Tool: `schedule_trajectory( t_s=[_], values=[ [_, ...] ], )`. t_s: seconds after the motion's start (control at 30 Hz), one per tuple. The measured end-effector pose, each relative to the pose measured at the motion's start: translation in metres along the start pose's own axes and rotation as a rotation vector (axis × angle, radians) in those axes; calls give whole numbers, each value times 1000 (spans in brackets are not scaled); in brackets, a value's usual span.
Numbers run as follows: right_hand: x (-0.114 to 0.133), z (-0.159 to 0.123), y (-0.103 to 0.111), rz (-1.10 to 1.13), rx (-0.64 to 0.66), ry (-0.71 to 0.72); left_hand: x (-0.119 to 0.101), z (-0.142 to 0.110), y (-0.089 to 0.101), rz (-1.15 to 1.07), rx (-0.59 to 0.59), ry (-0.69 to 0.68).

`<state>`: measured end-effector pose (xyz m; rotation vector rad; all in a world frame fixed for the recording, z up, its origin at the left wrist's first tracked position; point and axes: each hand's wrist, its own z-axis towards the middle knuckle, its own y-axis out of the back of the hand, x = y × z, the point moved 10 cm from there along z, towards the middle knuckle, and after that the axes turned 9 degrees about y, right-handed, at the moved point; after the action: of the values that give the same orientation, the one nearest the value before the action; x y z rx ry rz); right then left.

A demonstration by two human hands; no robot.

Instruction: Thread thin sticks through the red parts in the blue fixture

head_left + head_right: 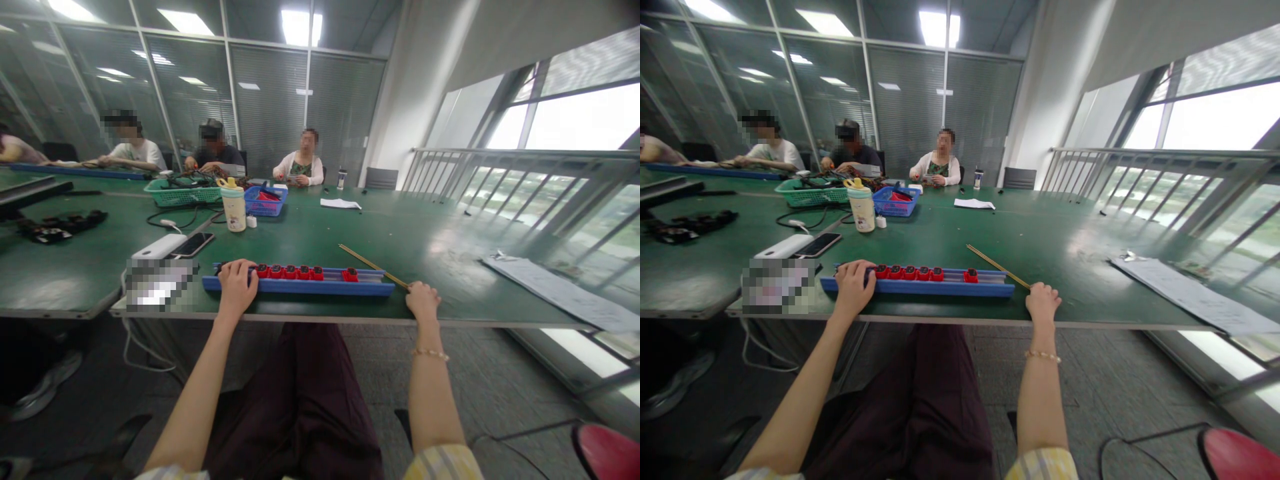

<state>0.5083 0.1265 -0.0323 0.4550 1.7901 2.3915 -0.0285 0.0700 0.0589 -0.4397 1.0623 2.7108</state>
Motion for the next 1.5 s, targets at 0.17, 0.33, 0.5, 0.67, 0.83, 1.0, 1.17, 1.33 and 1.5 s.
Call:
schedule_trajectory(
  t_s=[0.17, 0.33, 0.5, 0.67, 0.83, 1.0, 1.17, 1.33, 1.5],
  values=[
    [-4, -2, 12, 76, -2, -42, 1, 0, 0, 2, -1, 4],
    [-7, 2, 17, 180, 43, -13, 3, 0, -1, -8, -13, 13],
    [-6, 6, 19, 196, 30, 53, 3, 0, 0, -22, -22, 1],
    [-4, 1, 36, 193, -57, 29, 3, 0, 1, -21, -25, 1],
    [5, -9, 73, 115, -214, -15, 2, 0, 0, -20, -17, -9],
    [26, -12, 100, 353, -374, 148, 4, 0, 0, -21, -30, -8],
    [57, -12, 104, 682, -358, 357, 5, -1, 1, -17, -47, -5],
    [106, -16, 85, 879, -154, 551, 4, -1, 6, -32, -61, 1],
    [139, -22, 70, 955, -53, 628, -3, -2, 12, -91, -63, -47]
  ],
)
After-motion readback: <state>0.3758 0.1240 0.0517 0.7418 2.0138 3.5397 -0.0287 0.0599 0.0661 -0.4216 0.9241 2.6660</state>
